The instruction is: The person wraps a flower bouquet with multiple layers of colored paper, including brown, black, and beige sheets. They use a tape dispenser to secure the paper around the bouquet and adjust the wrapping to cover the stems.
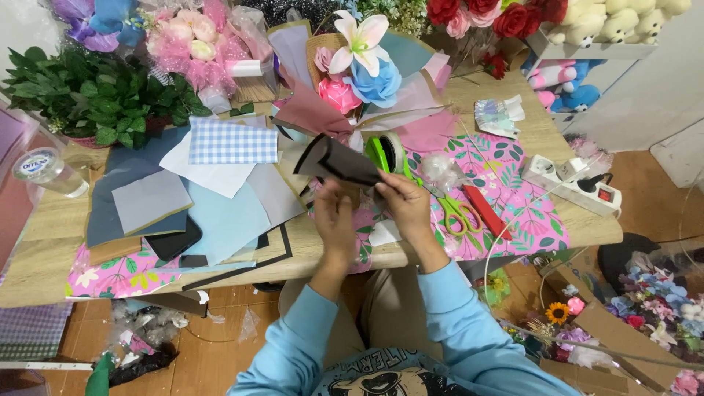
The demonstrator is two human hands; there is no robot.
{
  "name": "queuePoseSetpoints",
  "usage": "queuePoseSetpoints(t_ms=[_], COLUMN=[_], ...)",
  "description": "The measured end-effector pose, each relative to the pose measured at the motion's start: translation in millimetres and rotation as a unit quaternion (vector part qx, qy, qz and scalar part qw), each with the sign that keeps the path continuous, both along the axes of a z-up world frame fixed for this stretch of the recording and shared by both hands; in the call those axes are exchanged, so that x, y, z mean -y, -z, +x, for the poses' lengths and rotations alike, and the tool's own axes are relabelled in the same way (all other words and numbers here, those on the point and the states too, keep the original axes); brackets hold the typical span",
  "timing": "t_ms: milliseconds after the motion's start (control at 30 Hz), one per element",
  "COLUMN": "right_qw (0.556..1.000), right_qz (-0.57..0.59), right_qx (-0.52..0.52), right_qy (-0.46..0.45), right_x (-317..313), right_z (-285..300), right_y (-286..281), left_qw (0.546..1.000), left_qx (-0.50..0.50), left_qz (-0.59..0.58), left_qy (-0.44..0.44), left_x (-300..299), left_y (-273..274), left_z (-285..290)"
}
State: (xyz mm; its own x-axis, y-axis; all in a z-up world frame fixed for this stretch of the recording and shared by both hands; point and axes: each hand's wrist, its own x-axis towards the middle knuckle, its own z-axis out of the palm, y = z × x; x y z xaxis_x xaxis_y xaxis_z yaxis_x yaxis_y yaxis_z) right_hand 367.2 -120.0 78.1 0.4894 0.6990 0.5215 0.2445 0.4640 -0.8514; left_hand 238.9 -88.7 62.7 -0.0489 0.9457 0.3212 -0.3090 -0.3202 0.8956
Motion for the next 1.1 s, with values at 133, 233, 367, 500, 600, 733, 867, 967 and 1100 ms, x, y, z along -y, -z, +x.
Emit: queuePoseSetpoints(t_ms=[133, 233, 367, 500, 600, 733, 867, 967, 1100], right_qw=[0.999, 0.998, 1.0, 0.999, 0.997, 0.999, 0.998, 0.991, 0.977], right_qz=[-0.001, -0.017, -0.002, 0.015, 0.025, 0.029, 0.023, 0.056, 0.107], right_qx=[-0.042, -0.051, -0.008, -0.029, -0.048, -0.021, 0.06, 0.115, 0.166], right_qy=[0.001, -0.018, -0.024, -0.037, -0.046, -0.034, 0.012, 0.042, 0.077], right_x=[-4, -14, -35, -49, -61, -58, -43, -30, -21], right_z=[21, 23, 17, 4, 6, 0, -13, -24, -33], right_y=[2, -9, -29, -42, -23, -30, -50, -60, -56], left_qw=[0.994, 0.989, 0.99, 0.986, 0.969, 0.973, 0.974, 0.977, 0.981], left_qx=[-0.106, -0.144, -0.123, -0.143, -0.222, -0.173, -0.14, -0.122, -0.04], left_qz=[-0.005, -0.018, 0.016, 0.01, -0.036, -0.013, -0.002, -0.032, 0.025], left_qy=[-0.023, 0.025, 0.069, 0.087, 0.102, 0.149, 0.178, 0.174, 0.186], left_x=[-38, -65, -72, -86, -89, -121, -88, -47, -36], left_y=[3, 13, 1, 8, 6, 82, 33, -37, -22], left_z=[-4, 3, 9, 7, 4, 7, -12, -28, -21])
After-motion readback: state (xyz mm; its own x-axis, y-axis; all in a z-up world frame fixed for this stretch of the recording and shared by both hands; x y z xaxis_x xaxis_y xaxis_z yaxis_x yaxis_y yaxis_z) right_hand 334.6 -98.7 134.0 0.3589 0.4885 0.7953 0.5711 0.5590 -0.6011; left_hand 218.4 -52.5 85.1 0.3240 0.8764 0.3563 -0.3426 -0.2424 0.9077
